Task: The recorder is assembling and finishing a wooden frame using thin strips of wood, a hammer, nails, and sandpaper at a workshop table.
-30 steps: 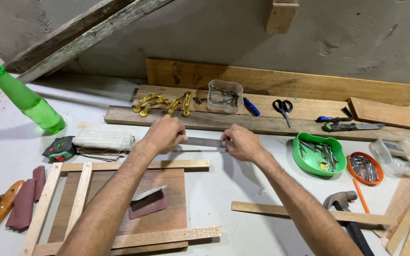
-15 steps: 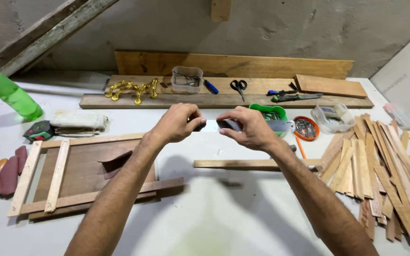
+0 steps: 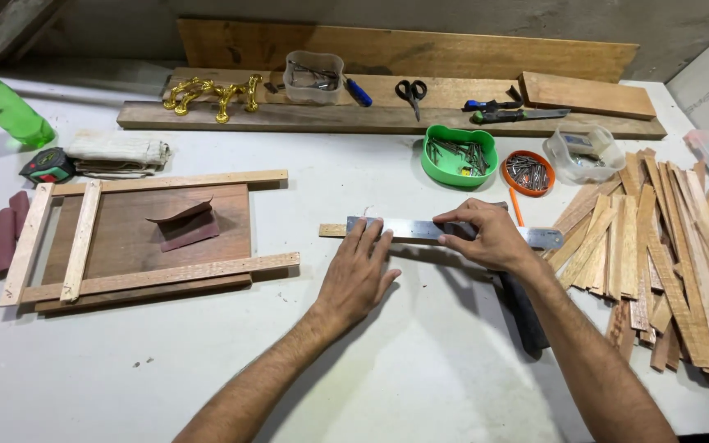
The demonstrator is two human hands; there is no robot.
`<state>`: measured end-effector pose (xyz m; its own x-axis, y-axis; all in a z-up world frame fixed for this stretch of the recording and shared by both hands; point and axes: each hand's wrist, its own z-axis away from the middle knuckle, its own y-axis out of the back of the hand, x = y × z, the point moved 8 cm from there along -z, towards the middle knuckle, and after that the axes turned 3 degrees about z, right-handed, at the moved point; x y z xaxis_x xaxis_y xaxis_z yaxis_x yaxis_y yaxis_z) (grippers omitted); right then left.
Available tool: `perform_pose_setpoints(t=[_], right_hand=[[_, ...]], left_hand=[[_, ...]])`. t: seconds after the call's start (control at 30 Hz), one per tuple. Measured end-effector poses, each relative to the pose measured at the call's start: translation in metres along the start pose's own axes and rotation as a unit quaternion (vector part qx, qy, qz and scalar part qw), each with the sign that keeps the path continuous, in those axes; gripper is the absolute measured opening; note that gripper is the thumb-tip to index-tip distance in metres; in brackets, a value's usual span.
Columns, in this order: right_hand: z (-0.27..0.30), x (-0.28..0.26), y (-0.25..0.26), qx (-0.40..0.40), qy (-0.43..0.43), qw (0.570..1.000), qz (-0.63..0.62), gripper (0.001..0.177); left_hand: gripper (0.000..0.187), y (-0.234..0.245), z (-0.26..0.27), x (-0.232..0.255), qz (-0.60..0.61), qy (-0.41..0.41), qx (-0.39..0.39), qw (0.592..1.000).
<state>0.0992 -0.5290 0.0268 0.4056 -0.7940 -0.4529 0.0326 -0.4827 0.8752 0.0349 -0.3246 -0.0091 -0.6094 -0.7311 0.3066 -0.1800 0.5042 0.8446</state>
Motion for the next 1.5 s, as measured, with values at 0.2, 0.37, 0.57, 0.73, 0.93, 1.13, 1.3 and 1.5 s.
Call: perform_pose_setpoints(t=[0.2,0.37,0.57,0.73,0.93,1.13,1.3,1.5], right_hand=[[-0.007,0.006,-0.024,-0.047,0.002,0.998,-0.030,0.042],[-0.016,-0.006,-0.031,-0.052,0.028,0.998,-0.010,0.035],[-0.015,-0.006,-0.036,-0.035,0.059,0.997,0.030,0.036],[-0.010,-0.002,-0.028,-0.010,0.053,0.997,0.053,0.035],[-0.012,0.011,-0.035,-0.044,0.017,0.998,0.029,0.034],[-0.015,0.006,-0.036,-0.053,0.024,0.997,0.043,0.034],[-0.016,0.008,-0.039,-0.073,-0.013,0.997,0.036,0.035],[-0.016,0.009,-0.038,-0.069,-0.019,0.997,0.026,0.035]], left_hand=[[0.083,-0.023,0.014,-0.011,0.008,0.023,-0.040,0.999],[0.087,-0.034,0.024,-0.020,0.001,0.076,-0.073,0.994],[0.088,-0.035,0.024,-0.025,-0.038,0.095,-0.129,0.986],[0.087,-0.032,0.021,-0.024,-0.046,0.096,-0.151,0.983],[0.088,-0.035,0.022,-0.024,-0.064,0.089,-0.147,0.983],[0.087,-0.033,0.017,-0.026,-0.072,0.087,-0.132,0.985],[0.036,-0.045,0.010,-0.054,-0.087,0.058,-0.017,0.994],[0.036,-0.040,-0.016,-0.062,-0.109,0.047,-0.014,0.993]])
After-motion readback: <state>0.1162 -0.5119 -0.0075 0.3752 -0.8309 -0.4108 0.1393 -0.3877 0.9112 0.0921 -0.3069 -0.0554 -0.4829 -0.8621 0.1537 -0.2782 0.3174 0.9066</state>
